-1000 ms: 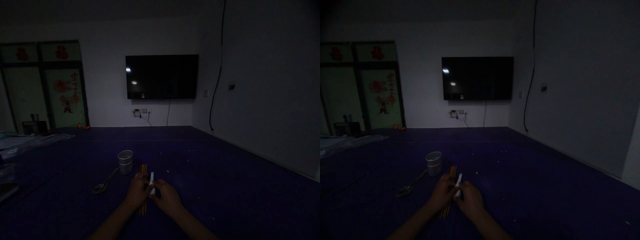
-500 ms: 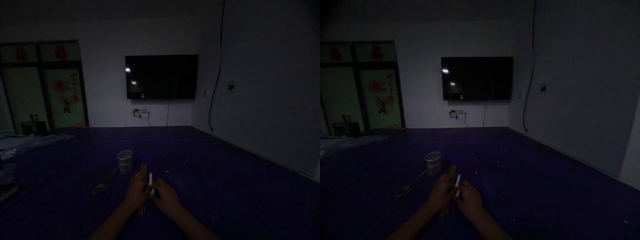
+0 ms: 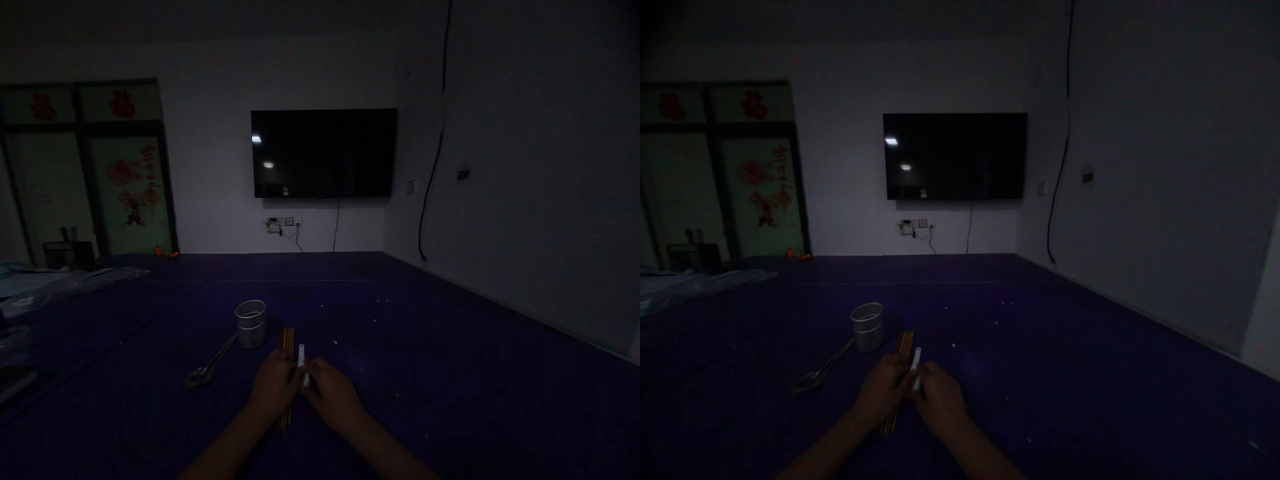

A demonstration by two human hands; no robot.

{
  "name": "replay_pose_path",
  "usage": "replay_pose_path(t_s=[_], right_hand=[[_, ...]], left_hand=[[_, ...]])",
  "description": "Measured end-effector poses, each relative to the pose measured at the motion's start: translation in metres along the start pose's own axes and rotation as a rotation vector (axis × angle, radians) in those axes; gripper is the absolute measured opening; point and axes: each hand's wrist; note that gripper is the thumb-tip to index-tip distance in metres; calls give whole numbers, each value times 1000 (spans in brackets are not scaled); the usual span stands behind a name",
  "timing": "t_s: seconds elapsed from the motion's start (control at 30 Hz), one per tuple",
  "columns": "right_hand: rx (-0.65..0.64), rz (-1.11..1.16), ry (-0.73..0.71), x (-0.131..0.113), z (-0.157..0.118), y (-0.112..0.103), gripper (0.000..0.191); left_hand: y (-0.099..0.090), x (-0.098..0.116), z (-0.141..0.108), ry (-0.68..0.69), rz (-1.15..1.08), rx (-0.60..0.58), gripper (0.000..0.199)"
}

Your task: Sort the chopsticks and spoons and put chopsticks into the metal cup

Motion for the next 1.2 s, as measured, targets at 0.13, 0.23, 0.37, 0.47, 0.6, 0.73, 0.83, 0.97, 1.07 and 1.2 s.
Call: replay_pose_path(t_s=[0.13,0.23,0.37,0.47,0.6,0.73,0.83,0.97,1.07,1.2], right_hand=[[-8,1,7,0,0,0,35],[-10,3,3,-1,0,0,33],[6,1,0,-2,0,-1,31],[9,-4,10,-4,0,-1,31],[8,-3,3,-4,0,-1,32],[1,-2,-10,-3,0,-1,32],[1,-13,-10,-3,0,-1,33],[-9,-34,-6,-4,0,-2,32],[-7,-44,-6,-5,0,-3,32],[10,-47,0,-6,-1,-3,31]], left_hand=[[-2,4,-1,-32,-13,36,44],[-3,5,-2,-60,-4,47,46],[-2,6,-1,-79,7,37,46],[-2,8,-1,-106,22,38,45],[-2,9,-2,-130,37,23,47],[-1,9,-2,-158,41,35,47],[0,8,-2,-154,29,47,46],[-1,7,-1,-130,10,49,48],[-1,7,-1,-122,4,36,51],[-1,6,0,-118,-18,36,51]])
Point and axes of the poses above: each hand's wrist, its own z-axis towards the middle knuckle, its own y-axis out of the palm, x = y × z, and after that the axes turned 9 degrees about z, right-handed
